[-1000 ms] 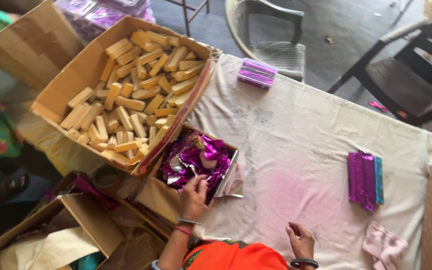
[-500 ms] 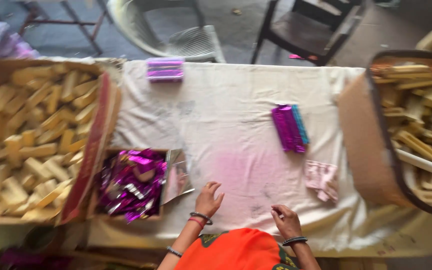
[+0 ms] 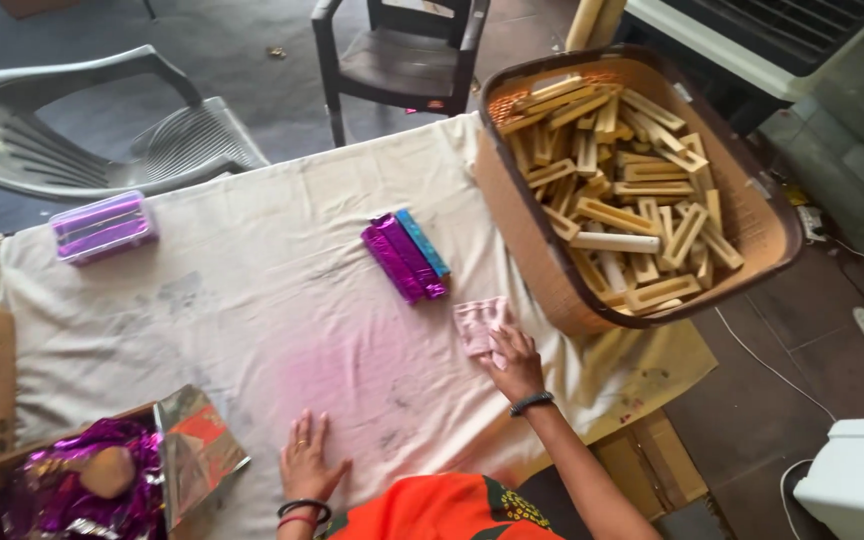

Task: The person wraps a wooden block in silver foil, then covers it with a purple wrapper, and places it on a stack. They then wipe a clear plastic container with a pink cloth and place it on the table.

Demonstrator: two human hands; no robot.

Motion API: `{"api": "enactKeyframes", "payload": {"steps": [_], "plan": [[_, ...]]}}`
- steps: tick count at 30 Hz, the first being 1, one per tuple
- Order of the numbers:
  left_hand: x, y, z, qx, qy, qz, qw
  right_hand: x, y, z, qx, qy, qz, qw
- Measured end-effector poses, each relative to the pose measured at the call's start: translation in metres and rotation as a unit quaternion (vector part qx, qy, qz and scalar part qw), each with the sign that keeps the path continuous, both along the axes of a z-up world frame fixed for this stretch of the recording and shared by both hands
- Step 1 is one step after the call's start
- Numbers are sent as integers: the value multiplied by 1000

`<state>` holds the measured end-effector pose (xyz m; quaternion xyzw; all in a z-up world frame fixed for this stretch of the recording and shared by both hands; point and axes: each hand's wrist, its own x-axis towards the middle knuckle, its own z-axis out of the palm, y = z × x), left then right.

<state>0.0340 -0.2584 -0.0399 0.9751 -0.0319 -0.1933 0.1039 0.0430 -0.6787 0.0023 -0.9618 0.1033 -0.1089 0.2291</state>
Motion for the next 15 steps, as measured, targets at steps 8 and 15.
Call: {"api": "enactKeyframes", "payload": {"steps": [8, 15], "plan": [[-1, -14, -7, 3, 25, 77, 997, 25, -27, -55, -26, 75, 67, 995], [-25, -20, -22, -38, -13, 111, 993, 19, -72, -73, -26, -119, 17, 992]]}}
